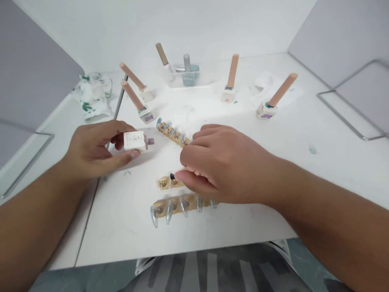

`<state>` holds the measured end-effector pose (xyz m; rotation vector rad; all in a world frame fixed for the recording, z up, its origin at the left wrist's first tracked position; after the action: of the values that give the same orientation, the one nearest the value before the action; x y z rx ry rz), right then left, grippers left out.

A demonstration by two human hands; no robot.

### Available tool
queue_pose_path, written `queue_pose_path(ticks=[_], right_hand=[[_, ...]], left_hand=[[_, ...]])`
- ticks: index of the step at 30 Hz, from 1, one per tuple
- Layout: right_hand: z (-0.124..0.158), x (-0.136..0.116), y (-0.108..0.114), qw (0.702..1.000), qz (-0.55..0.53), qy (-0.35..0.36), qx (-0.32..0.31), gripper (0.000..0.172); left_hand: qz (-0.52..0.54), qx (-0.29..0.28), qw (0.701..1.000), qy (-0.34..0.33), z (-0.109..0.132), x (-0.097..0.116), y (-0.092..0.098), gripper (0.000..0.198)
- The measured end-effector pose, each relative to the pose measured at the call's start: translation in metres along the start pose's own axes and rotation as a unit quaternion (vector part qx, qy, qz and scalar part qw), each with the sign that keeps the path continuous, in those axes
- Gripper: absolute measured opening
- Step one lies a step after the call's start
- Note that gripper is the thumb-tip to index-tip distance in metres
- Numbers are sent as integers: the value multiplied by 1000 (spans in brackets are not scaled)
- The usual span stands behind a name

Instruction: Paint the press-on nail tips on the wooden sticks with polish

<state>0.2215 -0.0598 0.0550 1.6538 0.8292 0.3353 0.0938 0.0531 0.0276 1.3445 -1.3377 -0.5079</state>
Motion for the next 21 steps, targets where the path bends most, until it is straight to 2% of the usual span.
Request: queue_pose_path(ticks=[11,21], right_hand=[[0,-5,-1,1000,0,-2,-19,28],[1,-8,0,999,-47,16,-4,26]], left_hand=[[7,-3,1000,4,0,-1,0,19],[-2,-4,1000,0,-1,0,0,20]])
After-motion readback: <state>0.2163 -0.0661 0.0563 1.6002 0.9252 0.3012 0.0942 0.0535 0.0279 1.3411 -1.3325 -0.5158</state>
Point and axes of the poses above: each hand's wrist, its own z-axis away from the middle knuckle, its own y-axis out of the back of the hand, x = y × z, the point moved 10 cm from there along -z, towards the middle knuckle, and after that the axes turned 9 degrees about -x, right-handed, at the moved point
